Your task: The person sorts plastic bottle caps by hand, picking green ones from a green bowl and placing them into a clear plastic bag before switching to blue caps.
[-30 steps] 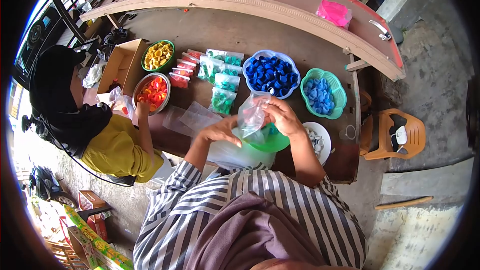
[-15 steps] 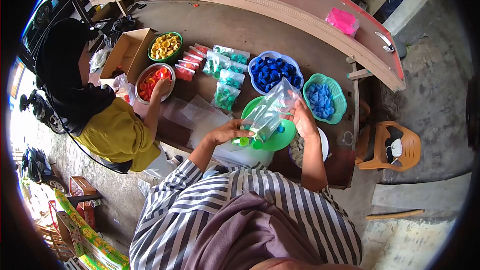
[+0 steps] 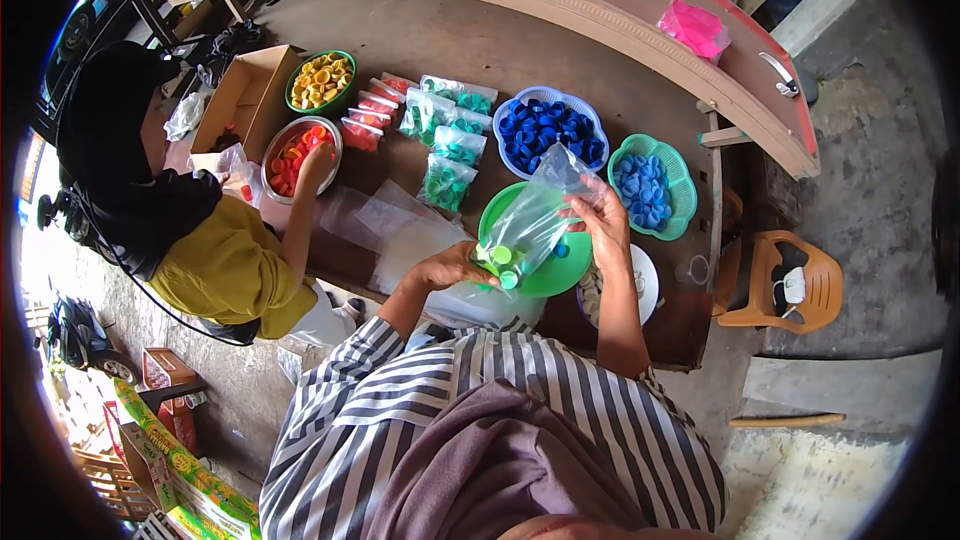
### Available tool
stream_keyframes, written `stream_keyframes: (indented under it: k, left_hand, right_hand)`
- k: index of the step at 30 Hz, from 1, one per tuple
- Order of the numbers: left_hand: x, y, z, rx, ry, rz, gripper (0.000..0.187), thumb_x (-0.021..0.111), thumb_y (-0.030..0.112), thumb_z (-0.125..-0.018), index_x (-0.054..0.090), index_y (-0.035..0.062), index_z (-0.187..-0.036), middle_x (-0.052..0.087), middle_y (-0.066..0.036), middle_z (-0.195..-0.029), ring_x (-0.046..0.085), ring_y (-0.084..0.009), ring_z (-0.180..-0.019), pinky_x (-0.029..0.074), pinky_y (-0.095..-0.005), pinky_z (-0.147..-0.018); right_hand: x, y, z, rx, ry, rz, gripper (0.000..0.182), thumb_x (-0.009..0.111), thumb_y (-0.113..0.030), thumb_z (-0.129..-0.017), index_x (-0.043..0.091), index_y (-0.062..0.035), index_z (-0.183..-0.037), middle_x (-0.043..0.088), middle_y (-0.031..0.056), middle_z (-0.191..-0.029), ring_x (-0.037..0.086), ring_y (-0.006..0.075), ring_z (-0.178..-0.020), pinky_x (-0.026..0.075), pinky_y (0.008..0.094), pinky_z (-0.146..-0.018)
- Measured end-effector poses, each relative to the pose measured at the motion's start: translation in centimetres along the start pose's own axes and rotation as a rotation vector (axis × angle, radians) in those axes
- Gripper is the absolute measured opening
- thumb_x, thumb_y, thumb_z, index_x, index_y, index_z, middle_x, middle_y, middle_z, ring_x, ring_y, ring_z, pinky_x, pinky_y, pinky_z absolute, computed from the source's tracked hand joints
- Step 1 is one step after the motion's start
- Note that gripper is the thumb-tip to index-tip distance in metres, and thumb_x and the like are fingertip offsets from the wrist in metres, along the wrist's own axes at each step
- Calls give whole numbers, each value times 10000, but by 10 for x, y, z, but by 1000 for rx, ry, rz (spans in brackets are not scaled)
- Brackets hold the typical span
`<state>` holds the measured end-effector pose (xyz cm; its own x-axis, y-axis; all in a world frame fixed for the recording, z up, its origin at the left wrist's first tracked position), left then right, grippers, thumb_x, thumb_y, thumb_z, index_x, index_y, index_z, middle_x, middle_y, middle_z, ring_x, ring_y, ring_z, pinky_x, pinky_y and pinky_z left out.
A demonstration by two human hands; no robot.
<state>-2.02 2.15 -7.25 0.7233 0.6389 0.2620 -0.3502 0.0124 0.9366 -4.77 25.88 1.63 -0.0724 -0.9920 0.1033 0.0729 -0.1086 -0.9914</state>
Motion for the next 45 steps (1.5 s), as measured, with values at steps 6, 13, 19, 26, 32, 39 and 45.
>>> stream_keyframes:
  k: [6,13,19,26,32,39,45]
  left_hand:
    - [-7,-1,-9,211,77,237,664,798,87,-731,471,-6,-1301,609,-61,-1160,604,-163,-979,483,-301,-871]
    - [-23,-15,-12,-162,176,78,687,812,87,-721,463,8,-1307,591,-90,-1147,583,-163,-1040,449,-303,-930]
    - [-18,-22,-18,92,125,58,767,781,79,-766,364,53,-1408,457,-143,-1373,459,-294,-1268,453,-388,-987]
    - [5,22,-39,223,106,-41,1068,867,188,-657,207,62,-1487,272,-163,-1506,227,-325,-1409,238,-471,-1126]
    - [10,51,-53,317,90,-326,1011,876,185,-653,280,57,-1460,398,-124,-1436,360,-254,-1342,304,-410,-1095]
    - [18,37,-42,115,-2,-101,598,838,126,-711,565,-49,-1213,671,-87,-1056,604,-127,-958,458,-279,-898]
    - [2,23,-30,60,42,-179,589,834,146,-721,570,-38,-1214,674,-71,-1013,609,-122,-931,480,-281,-838]
  right_hand:
    - [-9,-4,-2,-54,41,-92,363,592,-81,-920,478,-31,-1261,663,138,-1010,680,204,-841,550,262,-624]
    - [-17,-31,22,-253,101,34,311,537,-34,-940,484,-3,-1246,665,154,-1047,669,223,-912,529,289,-724]
    - [-6,-12,23,-282,-32,648,334,497,107,-837,618,-47,-1107,696,148,-972,696,232,-825,545,320,-691]
    - [-8,-38,26,-174,-46,221,217,499,-24,-953,584,-22,-1153,682,110,-1023,684,178,-853,545,247,-654]
    - [-3,-81,30,-157,-77,35,275,514,-108,-960,538,-4,-1213,677,155,-1028,687,208,-815,535,236,-617]
    - [-39,-26,5,-81,16,-160,368,452,-203,-968,506,-53,-1300,661,113,-1093,636,171,-930,486,288,-787]
    - [-46,-4,14,-11,182,-53,256,669,-230,-893,641,-56,-1079,661,54,-1001,619,137,-875,477,289,-776]
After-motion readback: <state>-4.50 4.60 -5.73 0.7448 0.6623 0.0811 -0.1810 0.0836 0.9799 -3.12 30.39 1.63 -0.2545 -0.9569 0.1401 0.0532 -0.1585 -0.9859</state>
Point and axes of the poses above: each hand's wrist, its own z-axis away from the middle knuckle, its own x-axis out of the palm, y = z × x, the point moved 4 cm from there along -z, towards the middle knuckle
